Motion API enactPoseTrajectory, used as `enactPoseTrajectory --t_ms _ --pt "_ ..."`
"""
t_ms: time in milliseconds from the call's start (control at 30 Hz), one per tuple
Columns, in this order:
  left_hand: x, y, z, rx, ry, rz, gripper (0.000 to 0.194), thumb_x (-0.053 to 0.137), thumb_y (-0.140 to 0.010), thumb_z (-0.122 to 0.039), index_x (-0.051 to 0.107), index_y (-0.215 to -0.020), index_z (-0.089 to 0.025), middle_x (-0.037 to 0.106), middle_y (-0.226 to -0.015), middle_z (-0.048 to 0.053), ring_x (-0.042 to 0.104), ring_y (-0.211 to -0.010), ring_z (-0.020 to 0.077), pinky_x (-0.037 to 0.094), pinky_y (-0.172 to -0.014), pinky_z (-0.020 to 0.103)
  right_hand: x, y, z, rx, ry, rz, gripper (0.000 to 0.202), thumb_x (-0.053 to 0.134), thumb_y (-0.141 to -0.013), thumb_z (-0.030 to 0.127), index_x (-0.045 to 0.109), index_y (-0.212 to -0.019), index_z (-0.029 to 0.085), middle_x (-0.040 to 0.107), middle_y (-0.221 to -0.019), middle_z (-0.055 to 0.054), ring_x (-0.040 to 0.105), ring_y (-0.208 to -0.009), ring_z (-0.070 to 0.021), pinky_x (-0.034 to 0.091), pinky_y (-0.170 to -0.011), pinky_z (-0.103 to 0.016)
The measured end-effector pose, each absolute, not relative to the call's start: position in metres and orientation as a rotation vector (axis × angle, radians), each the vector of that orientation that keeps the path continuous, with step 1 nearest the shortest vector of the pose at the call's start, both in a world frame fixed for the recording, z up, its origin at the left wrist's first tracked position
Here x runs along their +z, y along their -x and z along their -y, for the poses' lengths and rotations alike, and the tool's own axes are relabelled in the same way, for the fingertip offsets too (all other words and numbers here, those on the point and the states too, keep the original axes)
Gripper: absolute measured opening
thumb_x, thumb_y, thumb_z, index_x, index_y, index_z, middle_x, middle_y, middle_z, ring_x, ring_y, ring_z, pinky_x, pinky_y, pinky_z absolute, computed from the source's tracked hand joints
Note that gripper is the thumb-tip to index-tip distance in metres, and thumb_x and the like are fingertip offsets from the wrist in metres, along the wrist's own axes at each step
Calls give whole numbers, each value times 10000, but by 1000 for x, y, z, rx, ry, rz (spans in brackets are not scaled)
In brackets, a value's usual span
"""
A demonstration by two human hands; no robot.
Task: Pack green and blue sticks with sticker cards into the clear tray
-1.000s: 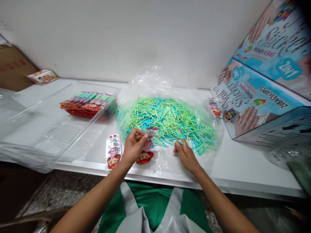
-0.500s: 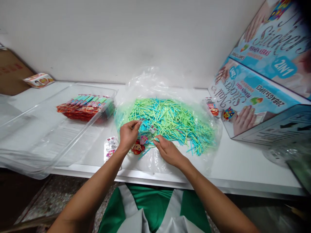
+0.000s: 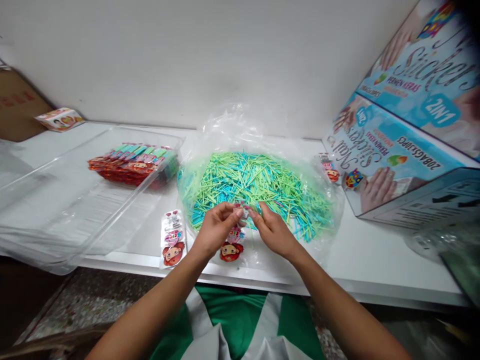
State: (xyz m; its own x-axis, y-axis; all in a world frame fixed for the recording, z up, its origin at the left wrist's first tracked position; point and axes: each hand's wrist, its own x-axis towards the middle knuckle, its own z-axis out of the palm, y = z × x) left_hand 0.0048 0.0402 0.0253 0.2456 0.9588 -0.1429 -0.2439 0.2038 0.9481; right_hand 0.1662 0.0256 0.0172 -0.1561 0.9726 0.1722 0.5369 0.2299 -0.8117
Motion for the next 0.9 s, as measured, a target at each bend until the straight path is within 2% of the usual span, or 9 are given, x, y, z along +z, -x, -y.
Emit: enactPoseTrajectory --t_ms 100,300,367,467,533,800,900 --pt "19 -9 -37 1048 -907 -886 253 751 -675 -346 610 -748 -149 694 -729 30 655 -632 150 518 -651 282 18 -167 -22 815 1404 1744 224 390 -927 413 388 -782 242 454 -612 34 440 -556 -143 330 -521 -264" --pt "17 -11 -38 1103 -966 -940 240 756 -674 -318 600 -657 -136 666 -647 10 625 -583 121 513 -611 251 20 -169 -17 1023 1325 1583 252 393 -925 449 425 -805 230 457 -631 33 427 -547 -123 354 -501 -246" --pt "17 -13 -37 1080 -954 -920 238 766 -663 -317 611 -705 -141 683 -677 17 633 -599 127 523 -643 272 20 -171 -17 984 1352 1621 263 407 -923 446 402 -773 231 458 -625 34 435 -558 -126 363 -514 -248" --pt "18 -14 -35 994 -935 -901 314 777 -651 -319 642 -888 -163 708 -744 34 659 -658 158 522 -677 300 19 -173 -17 946 1375 1656 261 396 -932 431 373 -762 233 461 -617 40 444 -558 -127 377 -530 -254" --pt "17 -15 -34 946 -990 -886 320 761 -668 -336 671 -916 -155 709 -780 52 661 -707 174 517 -707 311 19 -174 -17 953 1365 1664 258 388 -935 424 369 -763 234 464 -623 39 447 -559 -126 380 -532 -254" --pt "9 -12 -33 948 -1192 -968 272 680 -745 -386 727 -763 -119 690 -711 58 619 -696 163 473 -678 278 19 -175 -15 978 1412 1674 257 367 -943 450 382 -815 228 459 -626 44 452 -565 -128 373 -540 -253" --pt "9 -9 -34 945 -1194 -1021 263 713 -711 -370 717 -707 -107 671 -646 49 588 -623 141 443 -616 255 27 -178 -14 946 1409 1789 246 336 -958 430 417 -855 223 498 -679 29 492 -614 -136 388 -585 -263"
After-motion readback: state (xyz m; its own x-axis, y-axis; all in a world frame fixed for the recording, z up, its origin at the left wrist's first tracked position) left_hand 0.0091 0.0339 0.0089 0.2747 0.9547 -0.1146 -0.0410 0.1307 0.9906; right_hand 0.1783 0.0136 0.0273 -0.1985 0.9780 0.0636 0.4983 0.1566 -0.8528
